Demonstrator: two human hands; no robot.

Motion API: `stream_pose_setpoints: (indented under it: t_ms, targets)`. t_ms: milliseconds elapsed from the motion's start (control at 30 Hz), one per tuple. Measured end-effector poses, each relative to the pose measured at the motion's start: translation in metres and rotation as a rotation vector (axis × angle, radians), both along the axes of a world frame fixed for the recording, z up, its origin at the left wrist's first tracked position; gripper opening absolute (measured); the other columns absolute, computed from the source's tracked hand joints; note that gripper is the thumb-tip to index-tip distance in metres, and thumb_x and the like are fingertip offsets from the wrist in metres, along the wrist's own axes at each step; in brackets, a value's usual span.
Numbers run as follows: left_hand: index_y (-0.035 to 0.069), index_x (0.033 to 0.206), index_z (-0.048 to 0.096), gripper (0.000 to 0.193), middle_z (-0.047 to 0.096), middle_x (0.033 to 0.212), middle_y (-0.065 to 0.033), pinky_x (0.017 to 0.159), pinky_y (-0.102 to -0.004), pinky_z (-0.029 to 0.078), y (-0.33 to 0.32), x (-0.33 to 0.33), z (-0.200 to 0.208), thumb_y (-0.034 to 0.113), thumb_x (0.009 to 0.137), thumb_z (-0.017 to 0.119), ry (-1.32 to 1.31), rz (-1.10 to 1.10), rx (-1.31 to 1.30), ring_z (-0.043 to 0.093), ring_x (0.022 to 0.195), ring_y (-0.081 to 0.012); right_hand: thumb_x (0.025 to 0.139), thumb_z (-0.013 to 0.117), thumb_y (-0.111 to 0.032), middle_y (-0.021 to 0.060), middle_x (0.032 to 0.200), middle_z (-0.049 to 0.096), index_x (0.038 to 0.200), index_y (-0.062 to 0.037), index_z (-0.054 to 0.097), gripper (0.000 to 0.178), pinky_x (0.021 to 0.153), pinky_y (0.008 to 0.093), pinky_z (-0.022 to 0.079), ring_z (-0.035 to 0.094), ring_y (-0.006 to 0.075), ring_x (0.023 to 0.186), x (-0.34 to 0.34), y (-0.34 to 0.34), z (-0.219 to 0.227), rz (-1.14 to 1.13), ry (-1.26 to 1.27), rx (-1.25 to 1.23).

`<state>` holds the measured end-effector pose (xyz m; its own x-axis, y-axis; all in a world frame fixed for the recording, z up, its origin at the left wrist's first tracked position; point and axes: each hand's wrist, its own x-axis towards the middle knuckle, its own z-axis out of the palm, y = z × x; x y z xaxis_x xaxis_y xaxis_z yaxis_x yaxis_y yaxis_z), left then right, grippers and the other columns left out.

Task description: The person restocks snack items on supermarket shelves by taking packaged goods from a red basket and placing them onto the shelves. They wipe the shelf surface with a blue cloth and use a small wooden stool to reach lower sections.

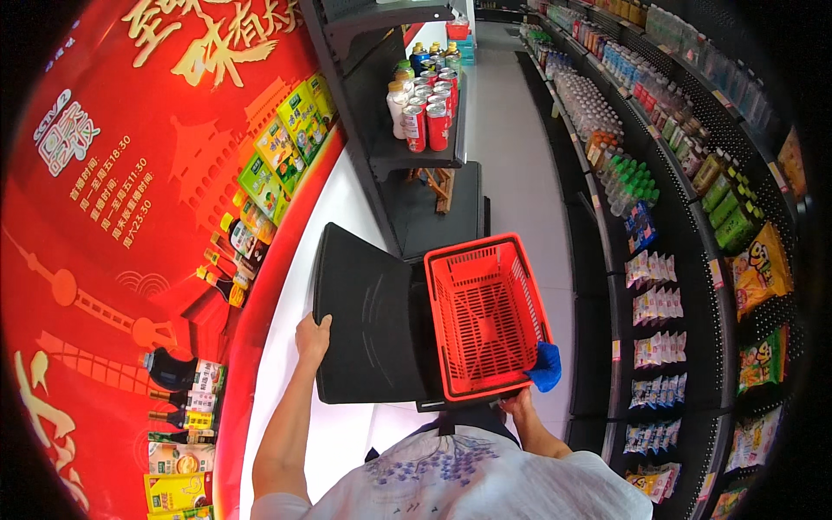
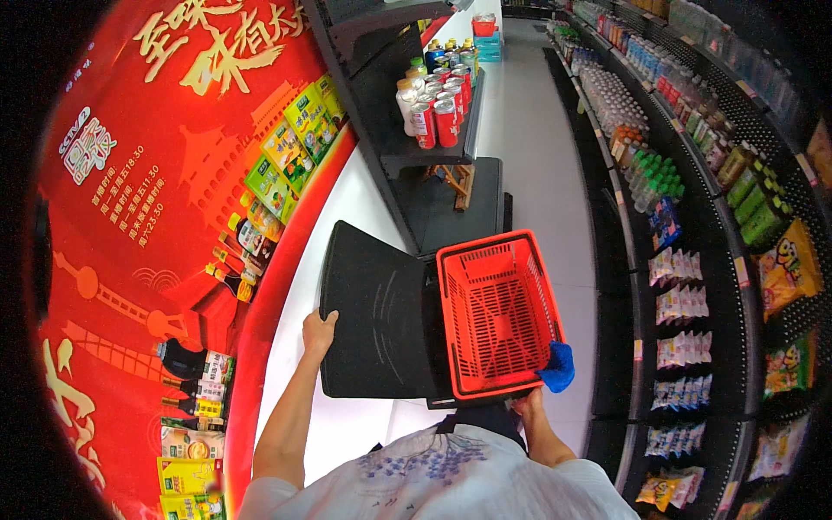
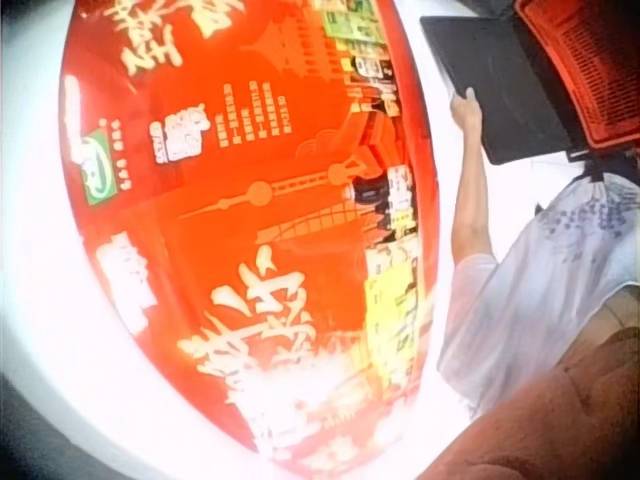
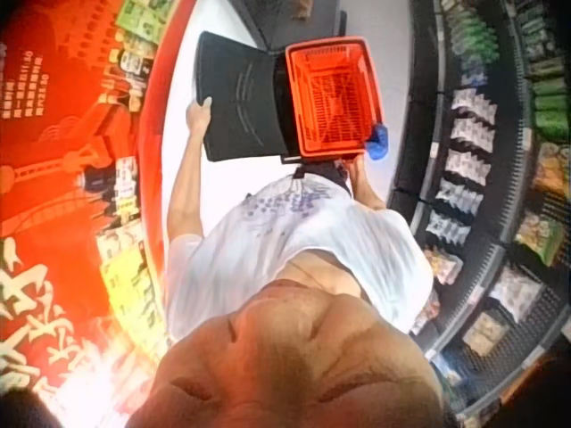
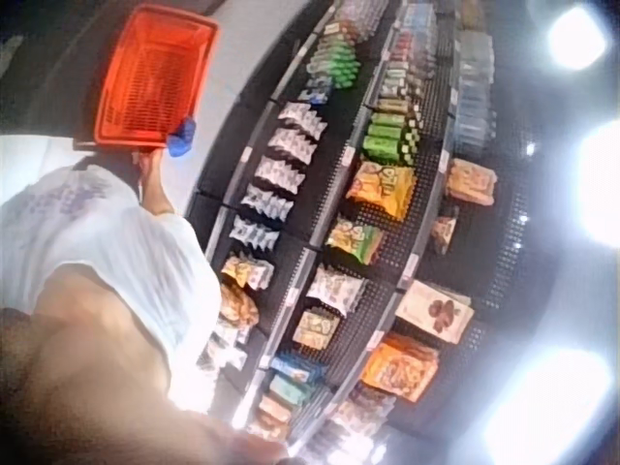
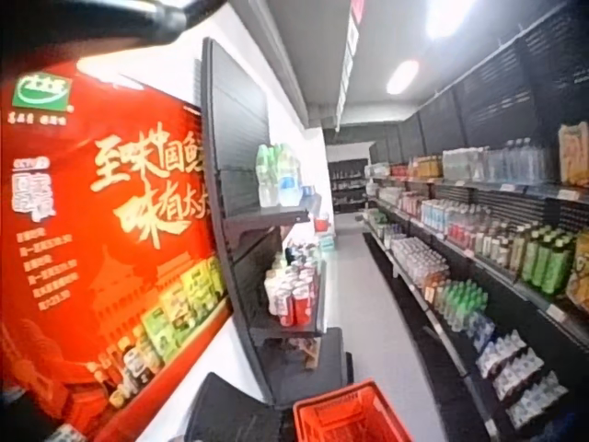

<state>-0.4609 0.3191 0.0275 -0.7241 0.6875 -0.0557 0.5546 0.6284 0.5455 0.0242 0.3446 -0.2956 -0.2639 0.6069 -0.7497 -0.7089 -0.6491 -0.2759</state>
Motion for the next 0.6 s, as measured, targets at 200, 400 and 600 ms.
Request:
stream_pose_setpoints:
  t_ms: [200, 400, 600]
  targets:
    - [0.001, 0.110, 0.068, 0.036, 0.071, 0.104, -0.0226, 0.089, -0.0457, 0.050, 0.009, -0.019, -0.002, 0.031, 0.090, 0.065, 0.055, 0.000, -0.022, 0.066, 0.100, -0.0398, 0.091, 0.041, -0.071, 0.0060, 0.131, 0.063, 0.129, -0.0187, 0.060, 0.067, 0.094, 0.0558, 0.047, 0.056, 0.0303, 0.120, -0.023, 0.006, -0.011, 0.012, 0.011, -0.104]
    - [-0.005, 0.114, 0.064, 0.044, 0.069, 0.106, -0.0253, 0.090, -0.0431, 0.050, 0.036, -0.034, -0.001, 0.033, 0.092, 0.063, 0.073, -0.054, 0.010, 0.066, 0.102, -0.0389, 0.094, 0.039, -0.066, 0.0067, 0.135, 0.059, 0.131, -0.0188, 0.058, 0.063, 0.098, 0.0622, 0.040, 0.053, 0.0311, 0.124, -0.034, 0.003, -0.042, -0.015, 0.053, -0.112]
    - [-0.007, 0.116, 0.063, 0.047, 0.069, 0.104, -0.0212, 0.089, -0.0334, 0.049, -0.005, -0.027, -0.001, 0.035, 0.095, 0.063, -0.010, -0.173, 0.064, 0.066, 0.097, -0.0267, 0.093, 0.045, -0.066, 0.0083, 0.135, 0.058, 0.129, -0.0167, 0.059, 0.063, 0.103, 0.0589, 0.038, 0.051, 0.0320, 0.126, -0.022, -0.007, -0.064, 0.064, 0.080, -0.089]
